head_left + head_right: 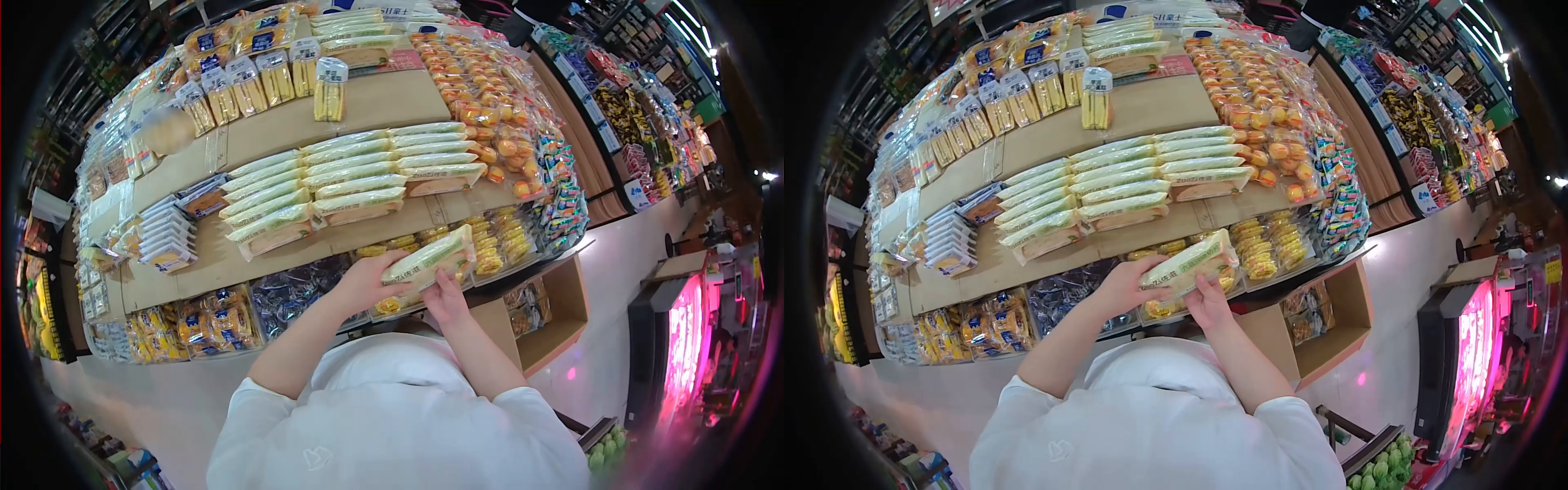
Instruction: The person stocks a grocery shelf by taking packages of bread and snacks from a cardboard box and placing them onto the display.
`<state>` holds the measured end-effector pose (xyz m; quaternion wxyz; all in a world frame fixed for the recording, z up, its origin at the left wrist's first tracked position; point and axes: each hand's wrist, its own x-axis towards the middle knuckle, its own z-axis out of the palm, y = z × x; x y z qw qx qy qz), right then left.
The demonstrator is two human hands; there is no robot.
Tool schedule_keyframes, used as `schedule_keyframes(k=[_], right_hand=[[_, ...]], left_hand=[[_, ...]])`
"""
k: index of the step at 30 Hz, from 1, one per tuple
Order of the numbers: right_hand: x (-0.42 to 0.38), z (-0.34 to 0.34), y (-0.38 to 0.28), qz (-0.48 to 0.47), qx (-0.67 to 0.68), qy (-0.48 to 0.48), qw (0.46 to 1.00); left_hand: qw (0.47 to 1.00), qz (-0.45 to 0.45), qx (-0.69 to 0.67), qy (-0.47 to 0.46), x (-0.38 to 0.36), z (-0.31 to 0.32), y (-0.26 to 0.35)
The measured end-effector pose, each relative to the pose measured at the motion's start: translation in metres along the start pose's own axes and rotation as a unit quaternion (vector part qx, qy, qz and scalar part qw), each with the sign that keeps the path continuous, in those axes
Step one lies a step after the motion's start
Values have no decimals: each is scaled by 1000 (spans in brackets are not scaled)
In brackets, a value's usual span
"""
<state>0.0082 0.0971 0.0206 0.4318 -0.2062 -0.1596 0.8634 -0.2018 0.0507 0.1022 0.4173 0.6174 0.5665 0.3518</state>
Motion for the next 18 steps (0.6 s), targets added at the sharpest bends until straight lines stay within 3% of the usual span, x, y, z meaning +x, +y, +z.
schedule_keyframes(k=[4, 8, 9, 10, 13, 16, 18], right_hand=[[17, -22, -40, 40, -173, 73, 981], [52, -23, -114, 156, -320, 33, 934], [64, -20, -133, 186, -359, 24, 914], [76, -18, -150, 217, -397, 15, 892], [109, -15, -182, 231, -528, -155, 802], [133, 2, -184, 244, -452, -284, 810], [152, 9, -172, 248, -446, -328, 795]], left_hand=[[996, -61, 50, -36, 44, 10, 14], [947, 68, 313, 31, 100, 2, 27], [938, 120, 311, 94, 114, 6, 20], [931, 106, 338, 94, 126, 8, 17], [891, 61, 443, 74, 152, 12, 10], [869, 97, 449, 185, 158, 26, 20], [826, 128, 484, 257, 158, 29, 24]])
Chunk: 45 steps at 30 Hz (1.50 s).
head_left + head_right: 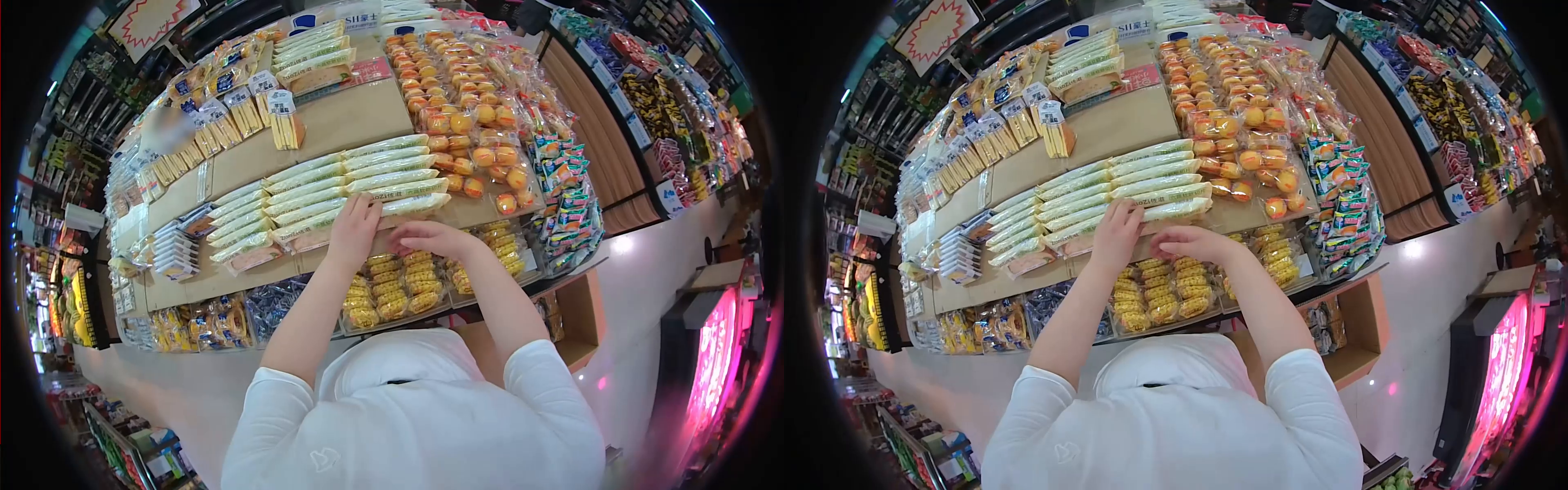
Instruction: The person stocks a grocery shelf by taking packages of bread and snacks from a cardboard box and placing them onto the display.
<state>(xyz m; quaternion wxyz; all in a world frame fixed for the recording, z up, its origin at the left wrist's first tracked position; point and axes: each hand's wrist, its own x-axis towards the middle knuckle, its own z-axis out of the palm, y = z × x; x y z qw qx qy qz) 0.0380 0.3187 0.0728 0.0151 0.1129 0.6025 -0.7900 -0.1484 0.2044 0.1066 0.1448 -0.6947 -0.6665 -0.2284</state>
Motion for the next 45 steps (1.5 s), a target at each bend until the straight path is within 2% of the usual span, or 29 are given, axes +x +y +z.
schedule_keyframes(k=[1, 4, 7, 9, 11, 14, 15, 17, 20, 21, 25, 26, 28, 31, 34, 37, 38, 40, 43, 45], right_hand=[[11, -1, -1, -7, -7, -22, 1000], [39, 1, -7, -13, -76, -20, 997], [57, -5, -6, -50, -144, -37, 988], [62, -14, 3, -49, -55, -62, 995], [63, -21, 4, -39, -24, -83, 996], [65, -20, -1, -9, -8, -78, 997], [64, -19, -5, 10, 3, -66, 998], [64, -16, -12, 45, 24, -36, 998], [71, -9, 1, 37, 31, 43, 998], [74, -6, 10, 3, 14, 59, 998], [62, 25, 24, -120, -57, 120, 984], [48, 37, 24, -121, -40, 99, 987], [16, 61, 32, -128, 0, 59, 990], [-43, 110, 59, -83, 32, 102, 991], [-102, 151, 127, -12, 106, 220, 970], [-160, 194, 203, 37, 157, 425, 891], [-177, 207, 242, 44, 155, 501, 850], [-213, 236, 293, 96, -40, 648, 755], [-245, 268, 309, 224, -58, 728, 646], [-262, 278, 329, 252, -105, 734, 622]], left_hand=[[999, 3, 26, 42, 1, -3, 2], [993, -57, -17, 102, -6, -26, 11], [977, -164, -138, 21, -43, -41, 2], [887, -266, -374, -53, -82, -25, -27], [746, -360, -543, -134, -96, -26, -47], [696, -406, -567, -169, -100, -22, -71], [665, -449, -578, -147, -99, -19, -78], [655, -452, -587, -148, -96, -11, -96], [641, -462, -590, -163, -88, -8, -108], [637, -467, -589, -172, -87, -7, -108], [641, -423, -629, -119, -104, 12, -114], [643, -418, -632, -109, -107, 11, -110], [714, -344, -591, -151, -118, 4, -104], [693, -298, -613, -237, -137, -16, -85], [649, -257, -640, -321, -160, -32, -67], [578, -203, -697, -374, -174, -43, -47], [581, -185, -691, -388, -178, -42, -44], [586, -147, -680, -415, -183, -40, -37], [612, -43, -646, -454, -170, -45, -20], [633, 2, -612, -474, -169, -41, -7]])
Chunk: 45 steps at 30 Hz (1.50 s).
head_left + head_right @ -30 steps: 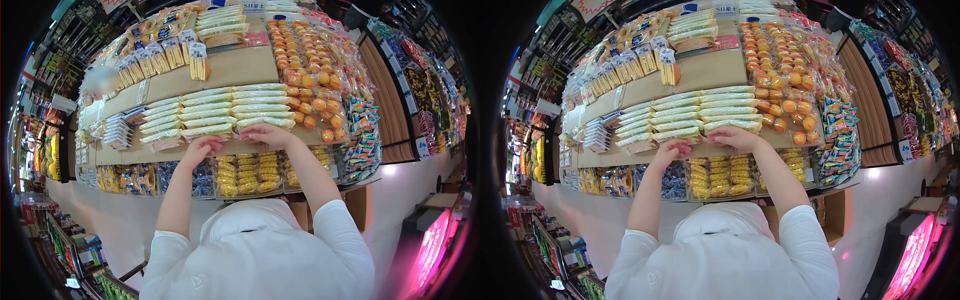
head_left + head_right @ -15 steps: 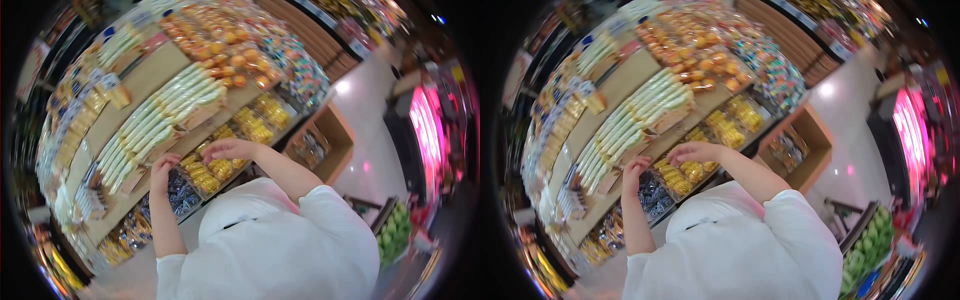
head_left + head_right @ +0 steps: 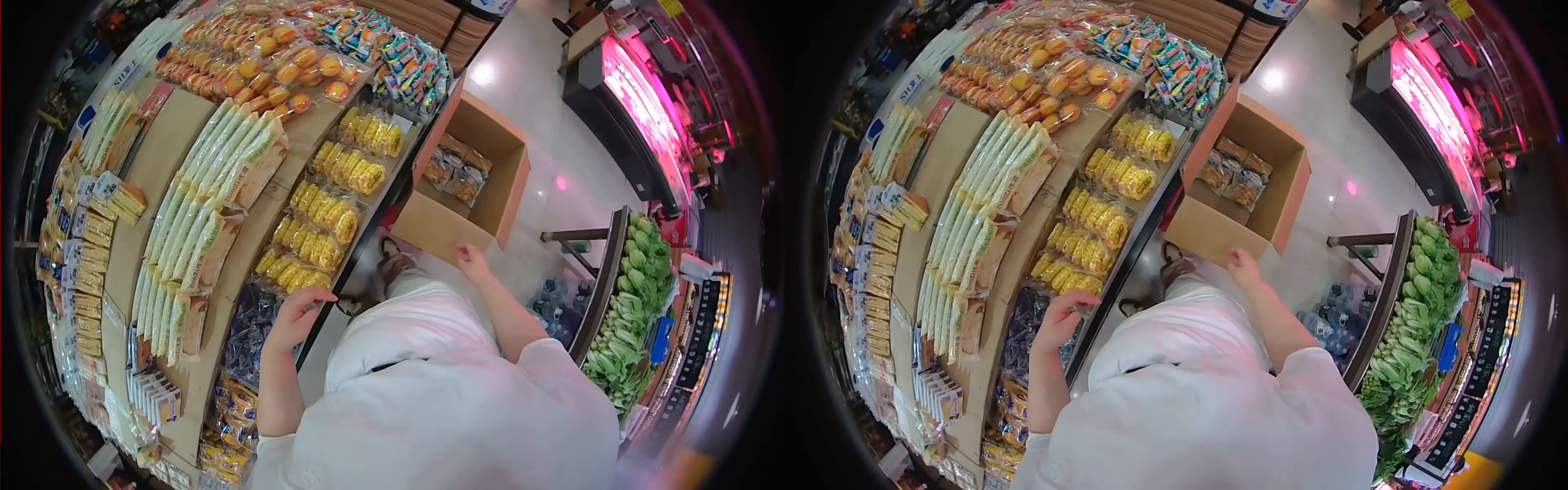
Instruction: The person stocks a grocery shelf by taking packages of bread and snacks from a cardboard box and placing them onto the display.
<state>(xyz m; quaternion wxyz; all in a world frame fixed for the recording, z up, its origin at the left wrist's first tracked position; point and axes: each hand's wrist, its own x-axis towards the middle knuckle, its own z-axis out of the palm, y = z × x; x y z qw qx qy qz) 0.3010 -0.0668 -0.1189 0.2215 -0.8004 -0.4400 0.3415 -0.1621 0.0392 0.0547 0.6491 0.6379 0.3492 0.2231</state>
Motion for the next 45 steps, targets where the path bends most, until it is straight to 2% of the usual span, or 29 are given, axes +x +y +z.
schedule_keyframes(k=[4, 8, 10, 13, 16, 19, 22, 25, 28, 31, 34, 36, 38, 41, 44, 45], right_hand=[[7, -13, 29, -4, -82, -7, 997], [23, -20, 44, -3, -85, -4, 996], [32, -21, 53, -19, -99, -22, 995], [47, -33, 45, -58, -168, -103, 979], [76, -82, -7, -45, -80, -270, 959], [135, -87, 5, -26, 185, -247, 951], [204, -81, 14, -100, 40, -158, 982], [259, -53, 26, -196, -84, -122, 969], [310, -16, 34, -197, -202, -206, 937], [369, 37, 51, -108, -279, -382, 875], [393, 77, 50, -194, -422, -269, 844], [408, 91, 47, -165, -436, -278, 840], [421, 94, 51, -59, -375, -364, 851], [437, 132, 119, -68, -364, -293, 881], [402, 70, 53, 8, -358, -347, 867], [391, 62, 63, -12, -317, -341, 885]], left_hand=[[998, 26, 52, 4, 24, 25, 10], [998, 5, 61, -2, 47, 48, 15], [997, -15, 75, 11, 60, 63, 13], [992, -30, 111, 43, 85, 85, 17], [991, -46, 109, 67, 113, 112, 20], [991, -83, 51, 92, 144, 141, 17], [987, -114, 23, 114, 173, 166, 16], [981, -142, 19, 131, 190, 186, 16], [975, -165, 56, 137, 187, 196, -1], [957, -228, 53, 174, 172, 207, -13], [936, -276, 29, 215, 157, 216, -28], [929, -287, 17, 232, 155, 221, -39], [927, -286, 16, 241, 158, 229, -46], [930, -284, 0, 232, 171, 235, -48], [940, -273, 20, 205, 178, 237, -58], [943, -267, 18, 198, 181, 237, -60]])
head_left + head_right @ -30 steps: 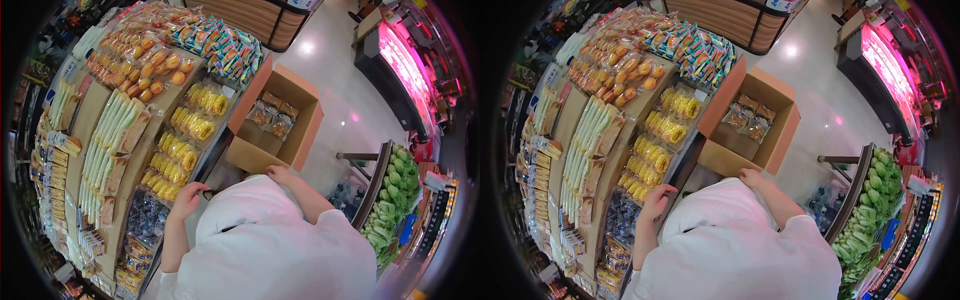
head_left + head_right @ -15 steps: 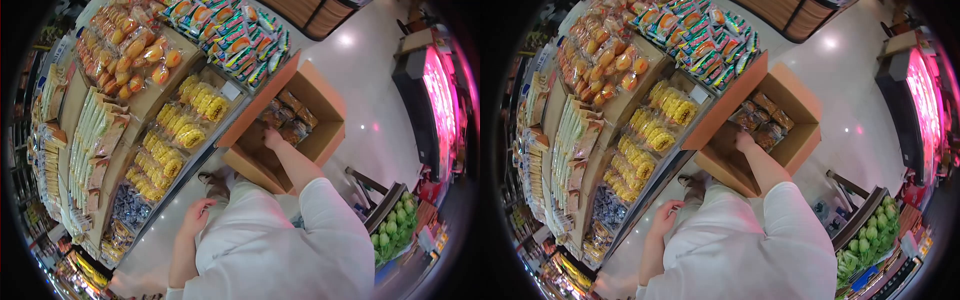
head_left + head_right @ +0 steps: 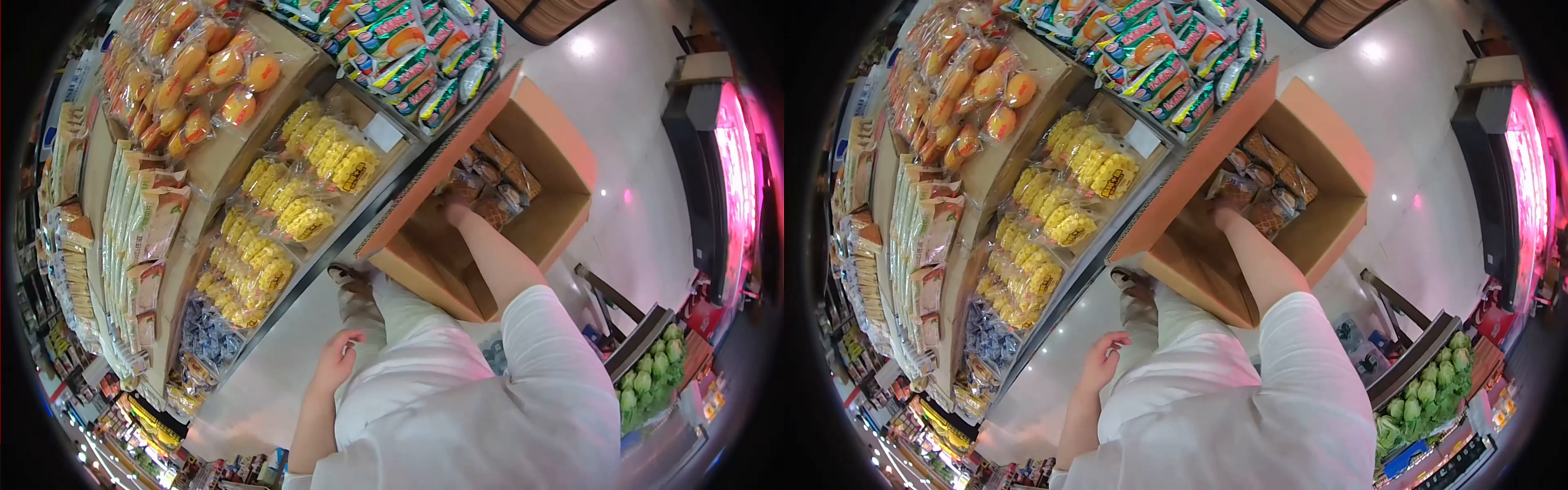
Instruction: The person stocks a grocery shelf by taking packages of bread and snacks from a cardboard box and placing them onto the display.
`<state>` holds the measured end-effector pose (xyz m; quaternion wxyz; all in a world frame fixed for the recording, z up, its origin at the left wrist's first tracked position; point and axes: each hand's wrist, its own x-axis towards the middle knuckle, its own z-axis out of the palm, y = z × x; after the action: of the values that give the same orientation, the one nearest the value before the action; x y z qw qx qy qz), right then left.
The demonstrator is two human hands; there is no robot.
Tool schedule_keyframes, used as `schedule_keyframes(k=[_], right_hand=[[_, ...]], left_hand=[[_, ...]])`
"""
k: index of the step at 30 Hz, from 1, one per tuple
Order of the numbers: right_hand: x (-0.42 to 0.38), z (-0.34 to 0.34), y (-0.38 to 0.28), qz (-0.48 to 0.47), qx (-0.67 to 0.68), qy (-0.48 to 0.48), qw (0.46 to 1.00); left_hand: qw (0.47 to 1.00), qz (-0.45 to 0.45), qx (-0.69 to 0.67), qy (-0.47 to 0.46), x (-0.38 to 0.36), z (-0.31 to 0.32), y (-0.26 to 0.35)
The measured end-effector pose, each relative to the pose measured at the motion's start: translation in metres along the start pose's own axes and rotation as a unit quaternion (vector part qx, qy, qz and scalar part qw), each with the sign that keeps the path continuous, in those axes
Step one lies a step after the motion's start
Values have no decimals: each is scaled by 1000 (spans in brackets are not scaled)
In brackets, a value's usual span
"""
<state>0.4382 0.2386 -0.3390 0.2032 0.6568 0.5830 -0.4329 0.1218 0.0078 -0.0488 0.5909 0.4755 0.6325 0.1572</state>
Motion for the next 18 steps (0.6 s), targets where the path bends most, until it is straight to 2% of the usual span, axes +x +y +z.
schedule_keyframes(k=[2, 4, 8, 10, 11, 14, 17, 18], right_hand=[[-19, 16, 23, -62, 71, 44, 995], [-63, 2, 31, -107, 180, 103, 972], [-153, -20, 33, -269, 320, 209, 884], [-215, -43, 13, -305, 380, 193, 852], [-244, -54, 3, -305, 384, 179, 853], [-310, -64, -19, -350, 327, 198, 855], [-362, -75, -46, -405, 371, 147, 823], [-376, -78, -54, -413, 387, 122, 815]], left_hand=[[1000, 17, -1, -14, 9, -1, 5], [999, 38, 6, -20, 16, -3, 26], [994, 100, 27, -44, 27, -4, 73], [988, 136, 46, -55, 35, 0, 83], [985, 154, 55, -62, 39, 3, 87], [990, 81, 104, -58, 50, 27, 98], [962, 200, 182, 32, 56, 49, 121], [971, 191, 141, 24, 58, 49, 128]])
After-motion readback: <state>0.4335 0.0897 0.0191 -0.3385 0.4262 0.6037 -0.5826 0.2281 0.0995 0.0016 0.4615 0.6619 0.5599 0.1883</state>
